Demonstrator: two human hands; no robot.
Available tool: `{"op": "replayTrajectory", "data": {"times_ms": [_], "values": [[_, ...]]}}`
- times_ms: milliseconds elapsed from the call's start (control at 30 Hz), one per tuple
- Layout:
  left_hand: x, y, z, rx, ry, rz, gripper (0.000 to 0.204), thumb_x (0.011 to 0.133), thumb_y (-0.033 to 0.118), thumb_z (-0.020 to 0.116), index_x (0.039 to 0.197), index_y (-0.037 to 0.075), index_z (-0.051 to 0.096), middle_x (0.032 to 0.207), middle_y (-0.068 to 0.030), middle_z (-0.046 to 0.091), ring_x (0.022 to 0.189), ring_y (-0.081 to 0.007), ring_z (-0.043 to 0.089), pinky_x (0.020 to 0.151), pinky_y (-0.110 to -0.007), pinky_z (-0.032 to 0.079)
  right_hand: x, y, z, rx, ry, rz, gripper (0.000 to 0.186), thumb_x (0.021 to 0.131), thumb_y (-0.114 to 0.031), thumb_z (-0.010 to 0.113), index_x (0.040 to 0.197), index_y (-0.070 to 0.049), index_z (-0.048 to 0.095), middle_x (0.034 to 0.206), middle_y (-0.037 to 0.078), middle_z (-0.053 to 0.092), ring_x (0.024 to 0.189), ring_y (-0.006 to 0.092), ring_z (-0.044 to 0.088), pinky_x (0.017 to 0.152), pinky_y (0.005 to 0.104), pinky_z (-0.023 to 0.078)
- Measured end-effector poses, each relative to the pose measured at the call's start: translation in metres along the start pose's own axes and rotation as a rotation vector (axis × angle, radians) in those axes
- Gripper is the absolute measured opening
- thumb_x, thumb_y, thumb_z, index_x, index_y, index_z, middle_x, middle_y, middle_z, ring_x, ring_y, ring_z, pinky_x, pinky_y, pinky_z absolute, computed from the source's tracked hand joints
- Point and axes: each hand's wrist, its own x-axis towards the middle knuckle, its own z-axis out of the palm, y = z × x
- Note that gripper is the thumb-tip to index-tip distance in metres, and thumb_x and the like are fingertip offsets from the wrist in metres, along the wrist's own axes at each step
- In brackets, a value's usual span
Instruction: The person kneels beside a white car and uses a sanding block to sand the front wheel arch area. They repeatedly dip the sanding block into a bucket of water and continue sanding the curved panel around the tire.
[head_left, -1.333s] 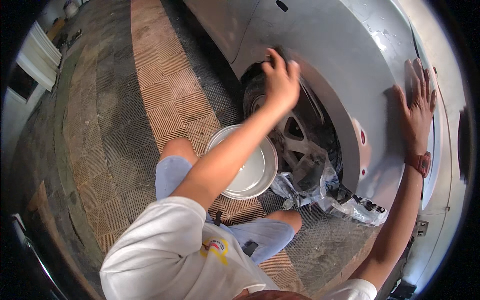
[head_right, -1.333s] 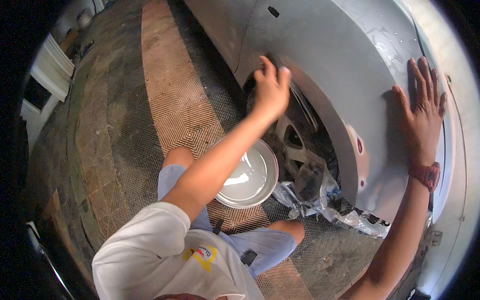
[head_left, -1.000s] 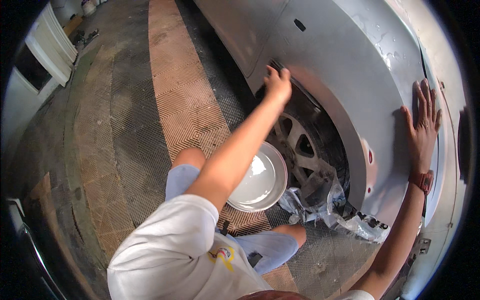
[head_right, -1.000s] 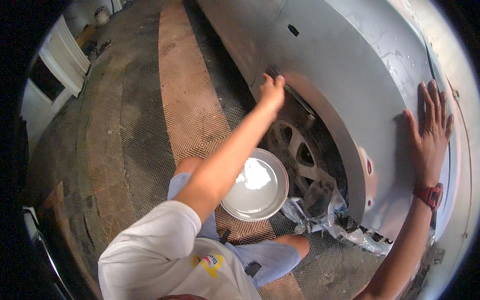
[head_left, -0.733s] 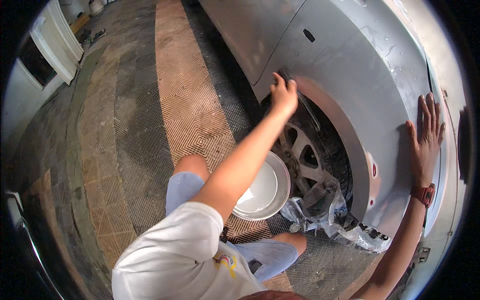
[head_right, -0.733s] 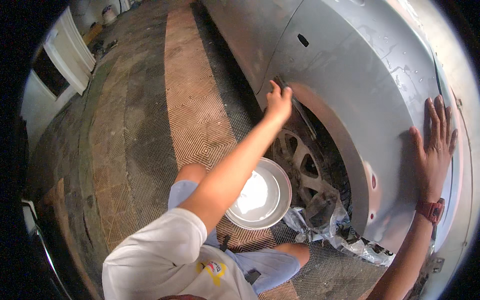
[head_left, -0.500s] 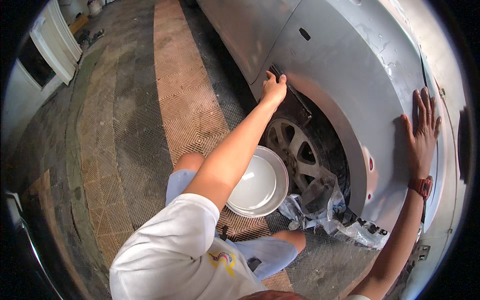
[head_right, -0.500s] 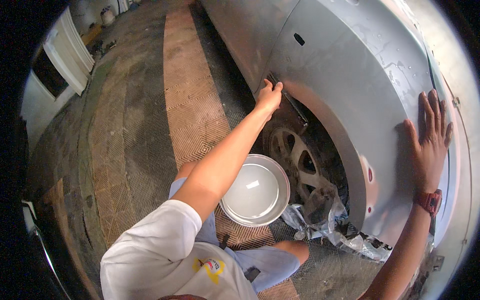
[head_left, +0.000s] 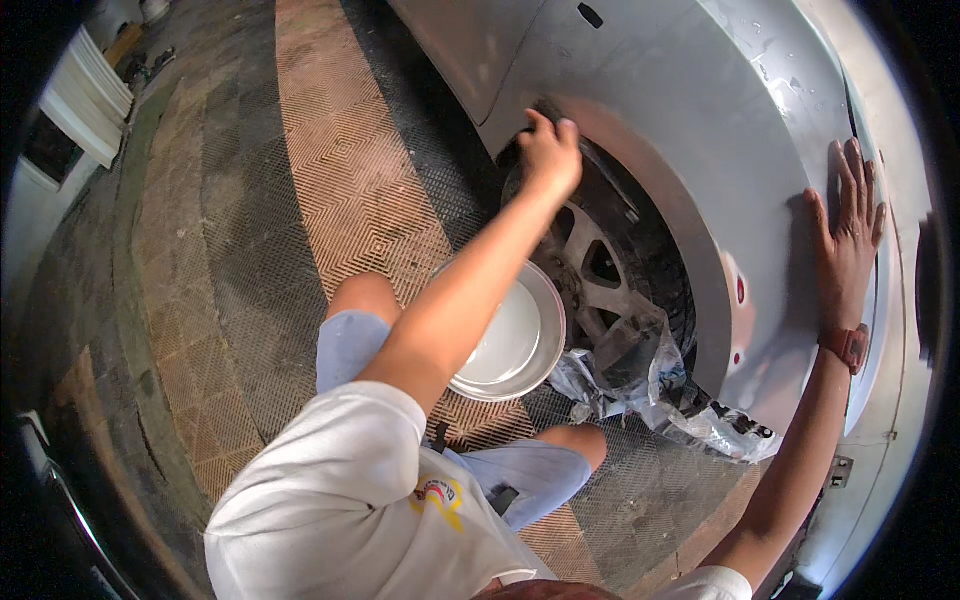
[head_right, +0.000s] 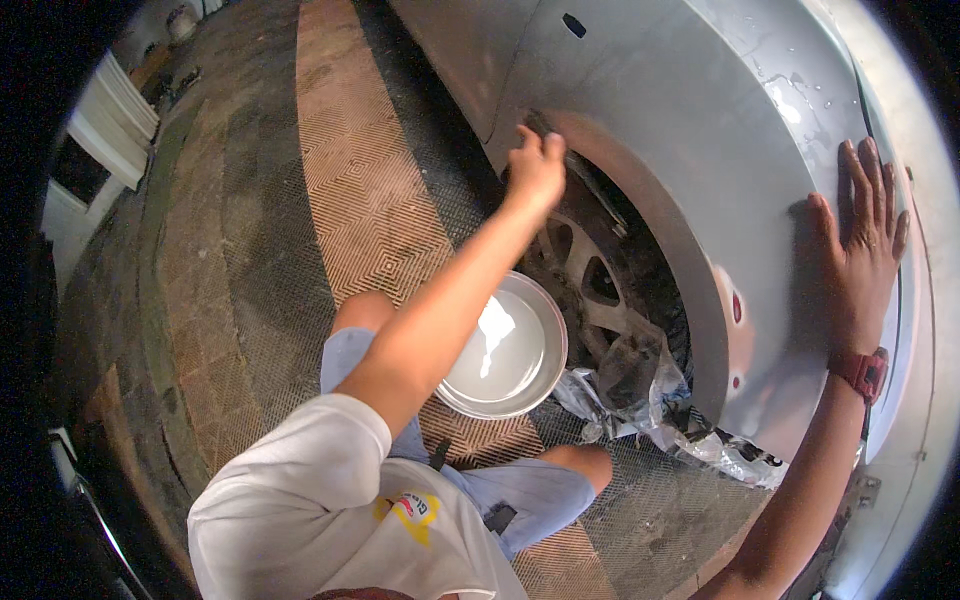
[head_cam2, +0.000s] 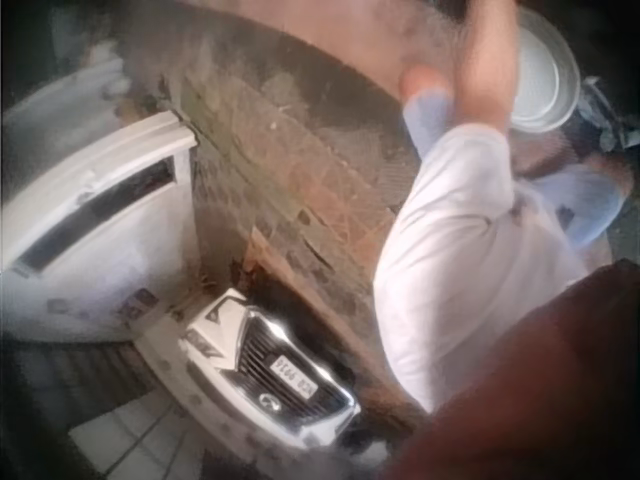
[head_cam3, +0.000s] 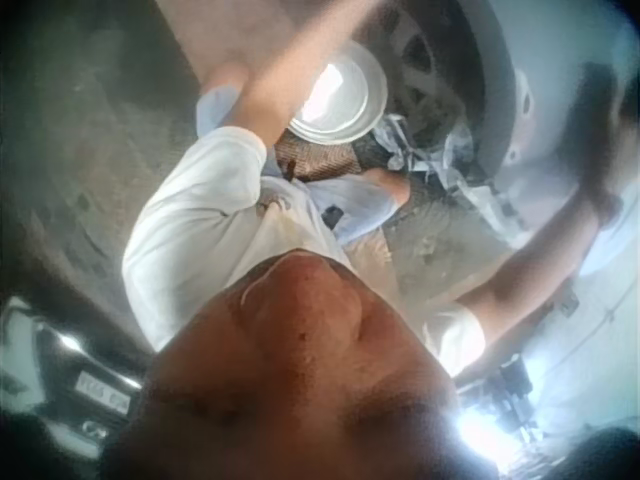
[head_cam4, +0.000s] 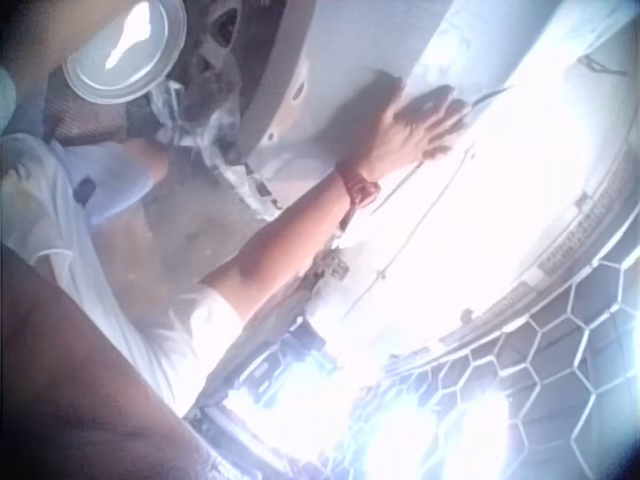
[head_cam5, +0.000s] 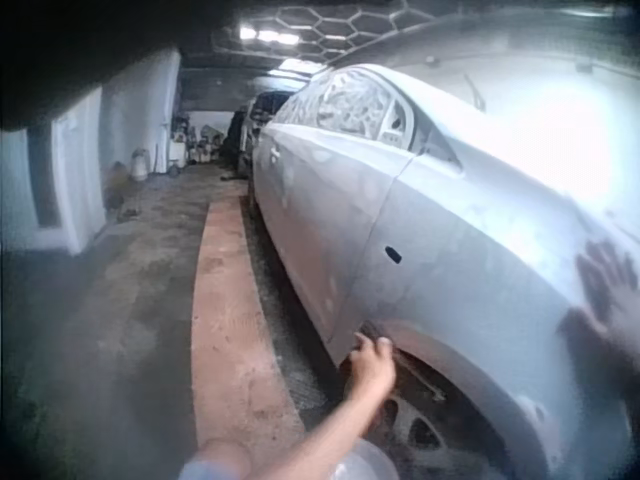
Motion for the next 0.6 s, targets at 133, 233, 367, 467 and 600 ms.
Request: {"op": "replayTrajectory", "data": {"times_ms": [133,233,367,467,600], "values": [[-0.065,0.003,0.025,0.06,0.052,0.294,0.086,0.11,0.042,0.051,0.169,-0.007,0.01,0.147,-0.0424,0.039,0.129,-0.0557,0.055,0.114,-0.05,0.045,-0.004,0.003,-0.007,-0.042,-0.057,0.0,0.067,0.108,-0.067,0.047,0.167,-0.037,0.041,0.176,-0.003,0.035,0.166,0.0232,0.022,0.136,0.0532,0.011],[0.02,-0.024,-0.002,0.005,-0.043,-0.014,0.087,0.111,0.045,0.048,0.17,-0.005,0.007,0.154,-0.0446,0.036,0.134,-0.0542,0.054,0.115,-0.052,0.045,0.002,-0.001,-0.008,-0.029,-0.039,0.007,0.066,0.108,-0.066,0.047,0.167,-0.037,0.041,0.176,-0.003,0.035,0.166,0.0232,0.022,0.135,0.0538,0.011],[0.032,-0.029,-0.004,-0.164,-0.029,-0.097,0.087,0.11,0.046,0.048,0.169,-0.007,0.014,0.155,-0.0466,0.036,0.141,-0.0539,0.05,0.12,-0.052,0.041,0.004,-0.004,-0.005,0.013,-0.011,-0.004,0.067,0.108,-0.066,0.047,0.168,-0.036,0.04,0.177,-0.004,0.033,0.166,0.0231,0.022,0.135,0.055,0.011],[-0.074,0.02,0.03,-0.022,0.067,0.314,0.087,0.11,0.041,0.055,0.169,-0.008,0.013,0.148,-0.0456,0.037,0.133,-0.0588,0.05,0.116,-0.051,0.042,-0.001,0.006,-0.008,0.006,-0.019,-0.036,0.068,0.108,-0.067,0.046,0.168,-0.037,0.039,0.177,-0.004,0.033,0.166,0.0229,0.022,0.135,0.0555,0.011],[-0.015,-0.005,0.006,-0.027,-0.006,0.192,0.086,0.109,0.038,0.054,0.17,-0.005,0.011,0.151,-0.0417,0.037,0.132,-0.0555,0.052,0.116,-0.05,0.043,0.001,0.003,-0.007,-0.003,-0.022,-0.008,0.067,0.107,-0.068,0.046,0.167,-0.039,0.039,0.177,-0.004,0.034,0.166,0.0228,0.022,0.135,0.0551,0.013]]}}
